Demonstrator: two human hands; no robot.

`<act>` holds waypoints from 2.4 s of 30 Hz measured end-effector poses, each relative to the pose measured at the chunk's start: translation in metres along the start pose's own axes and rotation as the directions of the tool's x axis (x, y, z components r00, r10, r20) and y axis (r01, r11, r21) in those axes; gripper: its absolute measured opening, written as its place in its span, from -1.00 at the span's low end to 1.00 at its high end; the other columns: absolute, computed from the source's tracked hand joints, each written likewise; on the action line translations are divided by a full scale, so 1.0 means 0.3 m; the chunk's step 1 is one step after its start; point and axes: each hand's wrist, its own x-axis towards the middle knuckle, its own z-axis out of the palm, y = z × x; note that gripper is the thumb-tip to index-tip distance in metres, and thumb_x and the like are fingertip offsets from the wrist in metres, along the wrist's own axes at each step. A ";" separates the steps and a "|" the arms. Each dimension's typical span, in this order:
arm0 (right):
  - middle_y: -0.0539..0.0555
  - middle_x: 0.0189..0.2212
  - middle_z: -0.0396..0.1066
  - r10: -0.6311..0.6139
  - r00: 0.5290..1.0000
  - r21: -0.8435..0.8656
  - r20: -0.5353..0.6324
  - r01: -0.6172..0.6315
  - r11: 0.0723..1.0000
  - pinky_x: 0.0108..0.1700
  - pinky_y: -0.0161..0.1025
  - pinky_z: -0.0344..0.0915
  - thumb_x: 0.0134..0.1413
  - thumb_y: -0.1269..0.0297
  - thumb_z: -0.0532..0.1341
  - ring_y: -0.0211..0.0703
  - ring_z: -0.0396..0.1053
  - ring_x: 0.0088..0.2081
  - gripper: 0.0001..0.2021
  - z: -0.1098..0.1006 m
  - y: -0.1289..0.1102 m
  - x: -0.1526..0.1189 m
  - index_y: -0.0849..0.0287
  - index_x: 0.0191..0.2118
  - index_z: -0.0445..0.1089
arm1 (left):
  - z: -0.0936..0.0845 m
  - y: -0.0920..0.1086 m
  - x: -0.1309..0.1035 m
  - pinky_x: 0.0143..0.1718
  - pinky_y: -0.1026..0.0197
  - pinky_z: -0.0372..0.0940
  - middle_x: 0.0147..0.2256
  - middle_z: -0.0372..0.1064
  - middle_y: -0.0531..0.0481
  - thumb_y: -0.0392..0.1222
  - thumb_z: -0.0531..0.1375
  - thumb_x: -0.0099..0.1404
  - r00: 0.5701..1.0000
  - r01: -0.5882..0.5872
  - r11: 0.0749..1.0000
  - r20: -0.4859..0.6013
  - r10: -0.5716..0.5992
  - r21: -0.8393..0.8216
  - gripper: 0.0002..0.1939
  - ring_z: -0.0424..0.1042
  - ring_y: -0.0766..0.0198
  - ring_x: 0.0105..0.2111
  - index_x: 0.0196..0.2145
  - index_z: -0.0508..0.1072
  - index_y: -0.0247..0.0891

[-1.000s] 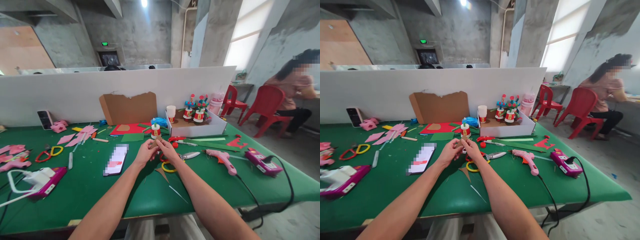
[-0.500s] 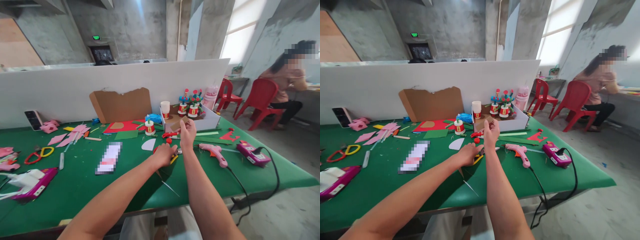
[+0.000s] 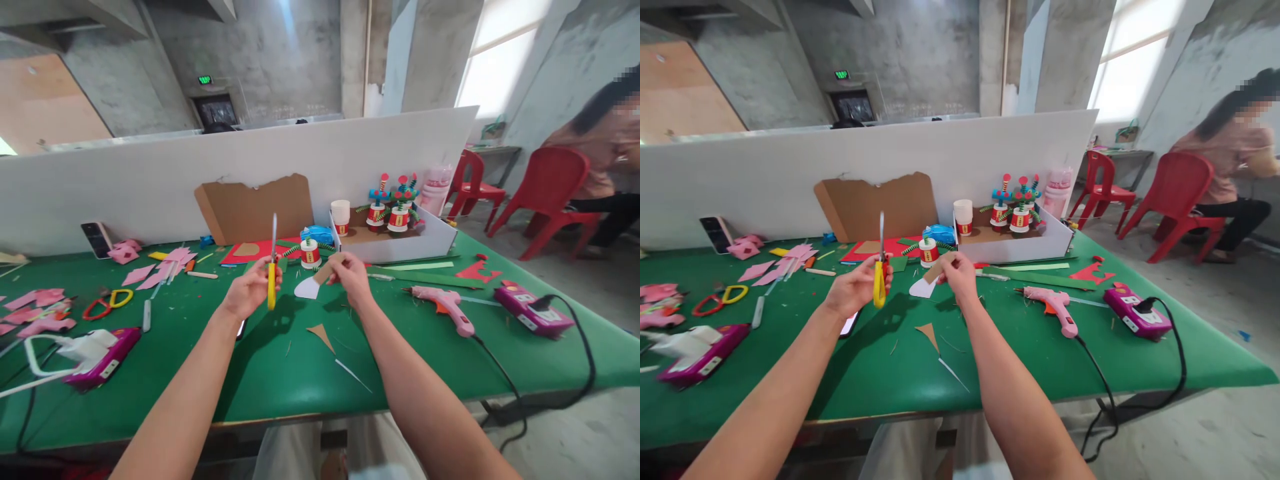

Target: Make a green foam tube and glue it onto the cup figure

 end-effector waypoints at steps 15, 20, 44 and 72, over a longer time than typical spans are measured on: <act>-0.14 -0.85 0.25 0.281 0.939 -0.541 0.199 -0.133 0.830 -0.72 -0.40 0.20 -0.22 0.49 0.17 -0.25 0.28 -0.78 -0.85 0.066 0.070 -0.052 0.13 -0.60 0.19 | 0.174 -0.132 0.042 -0.63 0.34 0.17 -0.72 0.08 0.26 -0.32 0.07 -0.11 0.951 -0.032 0.998 -0.308 0.014 -0.053 -0.72 0.18 0.40 -0.73 -0.36 0.18 -0.17; -0.15 -0.90 0.15 0.438 0.864 -0.616 0.247 -0.209 0.759 -0.78 -0.43 0.07 -0.36 0.41 0.27 -0.35 0.13 -0.82 -0.79 0.038 0.060 -0.057 0.15 -0.74 0.19 | 0.179 -0.129 0.032 -0.66 0.36 0.12 -0.73 0.10 0.25 -0.29 0.08 -0.12 0.969 0.050 0.998 -0.241 -0.061 -0.049 -0.75 0.16 0.40 -0.75 -0.38 0.17 -0.18; -0.05 -0.91 0.20 0.417 0.884 -0.711 0.210 -0.155 0.686 -0.81 -0.36 0.09 -0.29 0.59 0.23 -0.21 0.15 -0.89 -0.74 0.059 0.063 -0.088 0.15 -0.72 0.18 | 0.154 -0.113 0.001 -0.64 0.31 0.17 -0.69 0.20 0.16 -0.25 0.08 -0.02 0.991 -0.092 0.985 -0.080 0.105 0.143 -0.83 0.24 0.35 -0.70 -0.38 0.24 -0.22; -0.15 -0.70 0.35 0.394 0.772 -0.665 0.499 0.049 0.746 -0.58 -0.45 0.18 -0.15 0.54 0.24 -0.34 0.33 -0.64 -0.80 0.018 0.027 -0.071 0.18 -0.43 0.21 | 0.154 -0.117 0.004 -0.65 0.34 0.17 -0.70 0.20 0.18 -0.27 0.06 -0.08 0.979 -0.148 0.982 -0.122 0.162 0.118 -0.80 0.24 0.37 -0.71 -0.39 0.26 -0.23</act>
